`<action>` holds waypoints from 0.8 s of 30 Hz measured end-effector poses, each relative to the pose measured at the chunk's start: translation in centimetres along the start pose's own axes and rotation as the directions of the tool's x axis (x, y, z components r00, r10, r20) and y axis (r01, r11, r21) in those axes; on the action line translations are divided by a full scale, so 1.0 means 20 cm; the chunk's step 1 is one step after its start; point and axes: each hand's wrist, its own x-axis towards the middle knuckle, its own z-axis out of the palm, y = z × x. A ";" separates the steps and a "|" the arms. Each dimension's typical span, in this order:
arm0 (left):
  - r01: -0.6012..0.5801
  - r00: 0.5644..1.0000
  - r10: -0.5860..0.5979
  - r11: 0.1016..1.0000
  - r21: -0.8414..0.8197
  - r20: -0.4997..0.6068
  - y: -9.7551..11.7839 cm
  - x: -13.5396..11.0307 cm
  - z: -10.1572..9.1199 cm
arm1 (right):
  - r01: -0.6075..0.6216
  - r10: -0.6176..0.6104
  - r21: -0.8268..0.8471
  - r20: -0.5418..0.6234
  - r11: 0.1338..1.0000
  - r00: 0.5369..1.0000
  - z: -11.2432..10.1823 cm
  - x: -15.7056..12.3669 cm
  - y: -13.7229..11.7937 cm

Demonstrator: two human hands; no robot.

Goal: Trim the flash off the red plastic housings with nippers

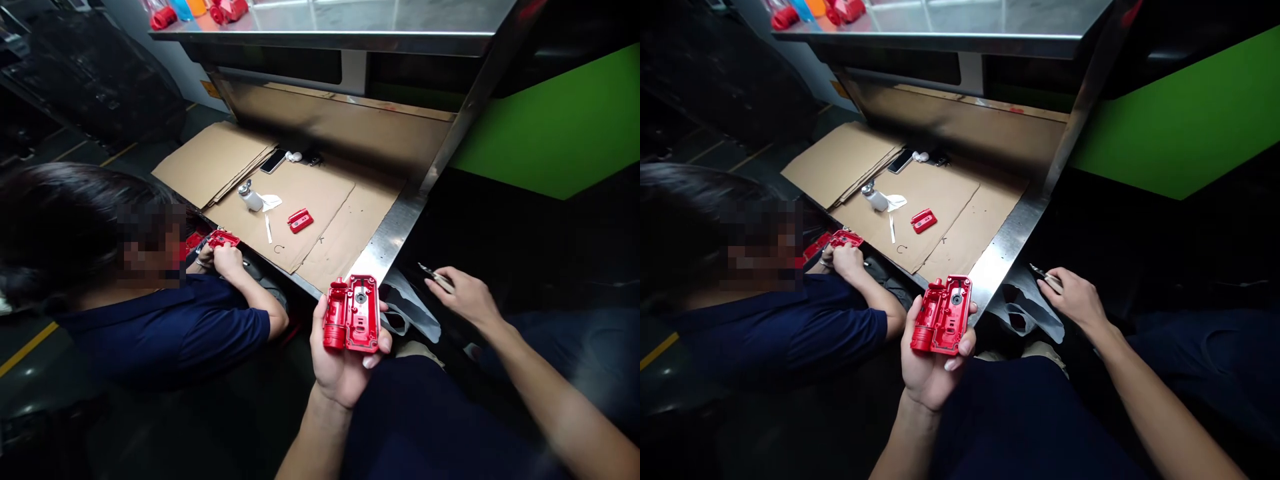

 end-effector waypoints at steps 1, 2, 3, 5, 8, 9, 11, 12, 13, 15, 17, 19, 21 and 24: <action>-0.020 0.999 0.020 1.000 -0.015 -0.034 0.01 0.00 0.00 | 0.045 -0.044 -0.009 0.065 0.999 0.997 0.04 0.05 -0.05; -0.043 0.997 0.041 0.999 -0.028 -0.064 0.02 0.00 0.00 | 0.097 -0.094 -0.017 0.116 0.995 0.989 0.08 0.09 -0.10; -0.065 0.994 0.062 0.997 -0.039 -0.086 0.04 0.00 -0.01 | 0.152 -0.147 -0.023 0.155 0.988 0.977 0.12 0.14 -0.14; -0.097 0.991 0.091 0.994 -0.055 -0.100 0.06 0.00 -0.02 | 0.244 -0.233 -0.028 0.213 0.969 0.949 0.20 0.22 -0.22; -0.120 0.988 0.111 0.990 -0.079 -0.109 0.09 -0.01 -0.02 | 0.356 -0.332 -0.028 0.298 0.934 0.895 0.31 0.32 -0.31; -0.127 0.986 0.117 0.988 -0.085 -0.115 0.10 -0.01 -0.02 | 0.389 -0.361 -0.024 0.323 0.921 0.875 0.35 0.35 -0.33; -0.150 0.983 0.139 0.985 -0.086 -0.122 0.12 -0.02 -0.03 | 0.440 -0.404 -0.019 0.359 0.898 0.841 0.43 0.39 -0.37; -0.166 0.981 0.156 0.983 -0.077 -0.119 0.13 -0.02 -0.04 | 0.457 -0.418 -0.020 0.371 0.889 0.829 0.46 0.40 -0.39; -0.181 0.978 0.174 0.982 -0.050 -0.112 0.13 -0.02 -0.06 | 0.470 -0.428 -0.021 0.380 0.883 0.820 0.50 0.41 -0.41; -0.240 0.962 0.248 0.968 0.078 -0.112 0.16 0.00 -0.12 | 0.481 -0.434 -0.028 0.388 0.876 0.813 0.57 0.42 -0.44; -0.300 0.923 0.365 0.882 0.365 -0.123 0.20 0.03 -0.21 | 0.475 -0.427 -0.046 0.372 0.879 0.825 0.63 0.41 -0.47; -0.284 0.838 0.539 0.560 0.779 -0.081 0.29 0.11 -0.30 | 0.454 -0.409 -0.073 0.325 0.888 0.853 0.66 0.36 -0.48; -0.162 0.749 0.660 0.110 0.981 0.049 0.41 0.24 -0.37 | 0.433 -0.395 -0.099 0.267 0.896 0.879 0.67 0.26 -0.45; -0.024 0.713 0.676 -0.242 0.970 0.186 0.60 0.57 -0.41 | 0.401 -0.390 -0.080 0.127 0.912 0.912 0.67 -0.02 -0.30</action>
